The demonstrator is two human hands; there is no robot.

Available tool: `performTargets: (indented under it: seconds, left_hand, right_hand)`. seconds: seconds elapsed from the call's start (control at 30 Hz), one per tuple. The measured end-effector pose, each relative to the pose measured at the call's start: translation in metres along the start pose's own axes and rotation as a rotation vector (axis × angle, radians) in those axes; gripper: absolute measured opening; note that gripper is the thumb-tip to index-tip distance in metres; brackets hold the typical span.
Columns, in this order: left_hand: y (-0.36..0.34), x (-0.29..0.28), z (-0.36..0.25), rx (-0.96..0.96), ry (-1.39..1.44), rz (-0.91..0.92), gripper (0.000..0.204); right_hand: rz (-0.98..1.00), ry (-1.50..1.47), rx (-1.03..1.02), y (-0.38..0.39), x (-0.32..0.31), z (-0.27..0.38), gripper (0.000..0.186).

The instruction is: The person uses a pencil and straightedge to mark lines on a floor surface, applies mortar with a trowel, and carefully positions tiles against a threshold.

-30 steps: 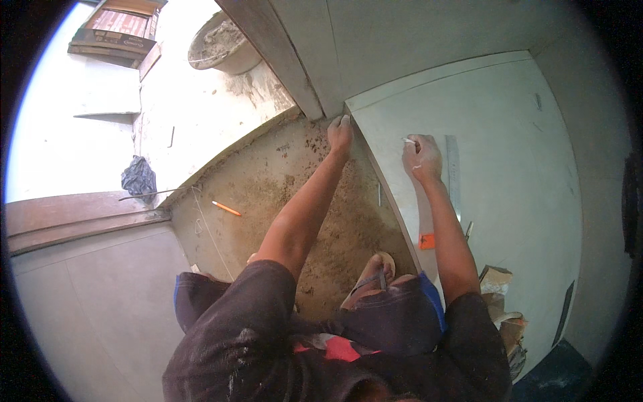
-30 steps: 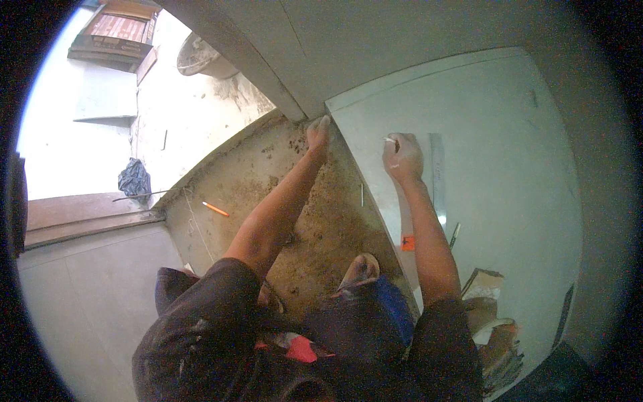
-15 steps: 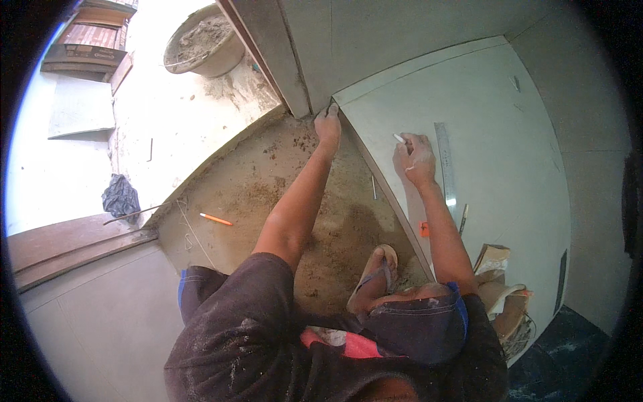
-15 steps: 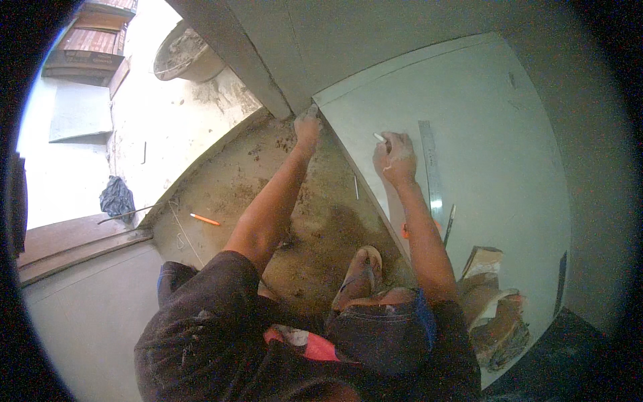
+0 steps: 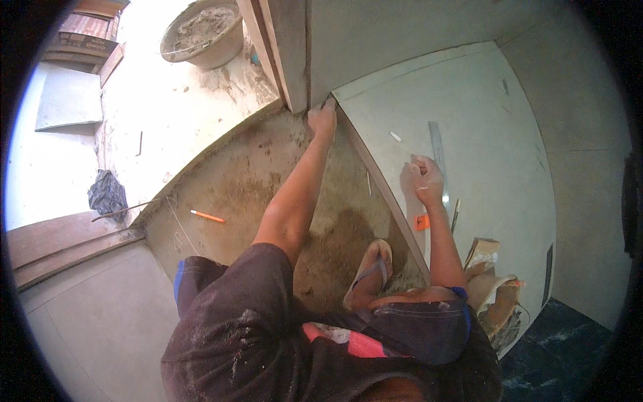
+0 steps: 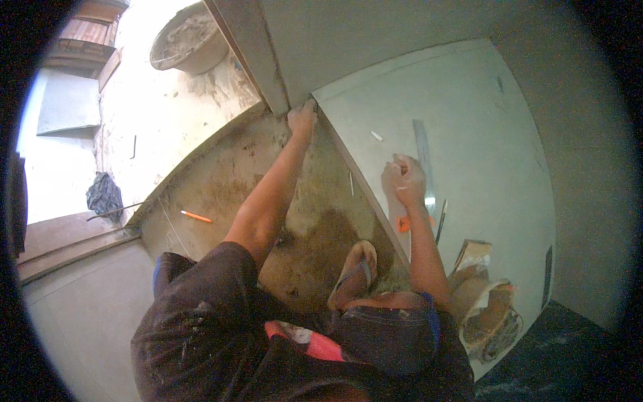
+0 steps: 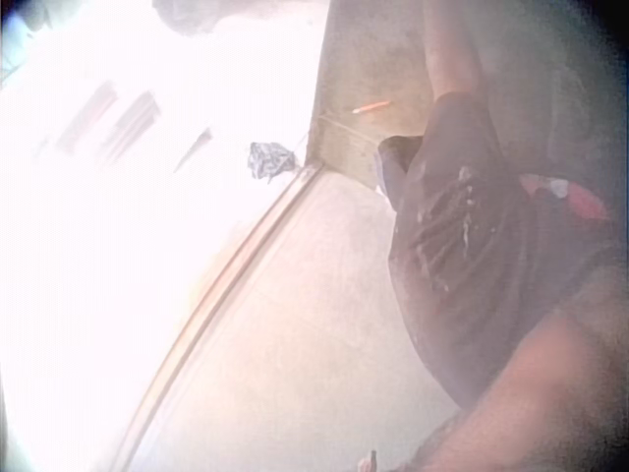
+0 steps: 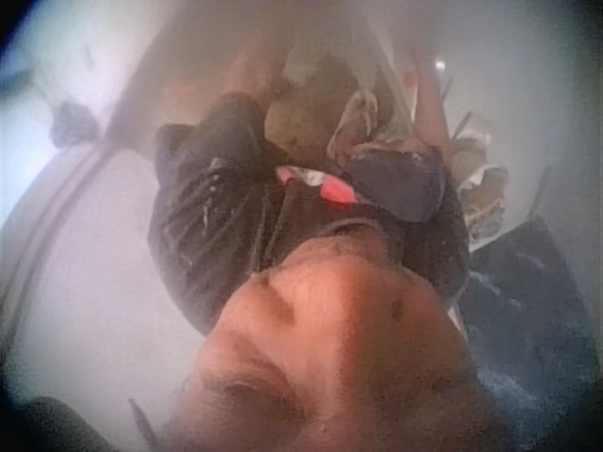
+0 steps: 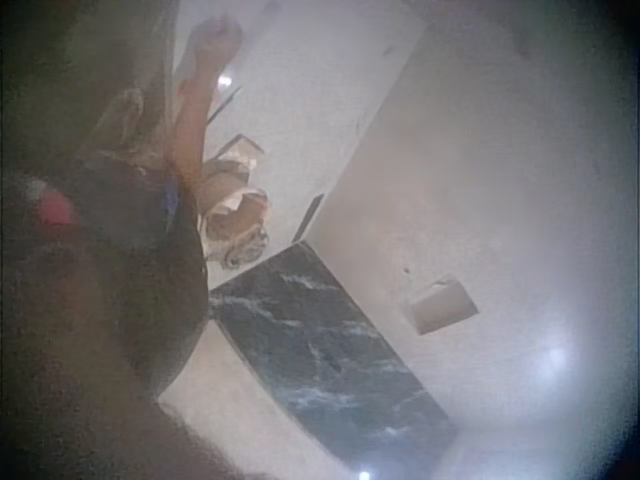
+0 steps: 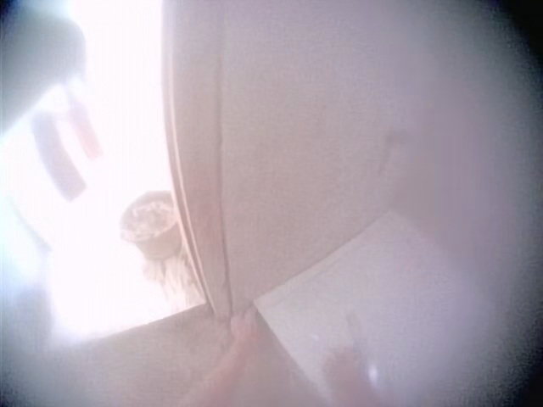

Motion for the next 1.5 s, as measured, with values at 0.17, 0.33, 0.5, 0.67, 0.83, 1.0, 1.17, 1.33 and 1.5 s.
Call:
performTargets:
  seconds: [0.17,0.33,0.5,0.67,0.83,1.0,1.17,1.33,1.5]
  left_hand:
    - [-0.006,0.0,0.009,0.061,0.198,0.024,0.039]
    - [-0.005,0.0,0.011,0.096,0.275,0.081,0.031]
    - [-0.008,-0.003,0.014,0.088,0.304,0.13,0.03]
    - [-0.01,-0.002,0.018,0.065,0.358,0.153,0.033]
    - [-0.024,0.004,0.037,0.03,0.286,0.077,0.04]
    - [-0.071,0.016,0.078,0.313,-0.377,0.149,0.035]
    - [-0.152,-0.062,0.085,0.651,-1.25,0.064,0.06]
    - [-0.056,-0.034,0.054,0.518,-1.164,0.111,0.053]
    - [-0.093,-0.05,0.049,0.55,-1.469,0.074,0.051]
  right_hand:
    - [0.003,-0.042,-0.004,0.006,0.002,-0.019,0.032]
    - [0.025,-0.087,0.041,0.008,0.007,-0.017,0.032]
    - [0.035,-0.065,0.047,0.006,0.012,-0.022,0.03]
    - [0.037,-0.075,0.016,0.008,0.012,-0.027,0.028]
    - [0.057,-0.061,0.074,0.017,0.011,-0.018,0.028]
    - [0.05,-0.02,0.034,0.025,0.001,-0.004,0.027]
    - [0.02,0.059,0.03,0.035,-0.021,0.036,0.029]
    - [-0.265,0.029,0.181,0.134,-0.087,0.027,0.025]
    - [-0.486,0.321,0.441,0.223,-0.17,0.01,0.022]
Point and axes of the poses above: each hand's wrist, its own y-axis away from the middle knuckle, its own x-axis out of the palm, z = x × y, the point moved 2 cm from there along -y, towards the middle knuckle, and after that the axes turned 9 degrees about z, right-handed, at the moved point
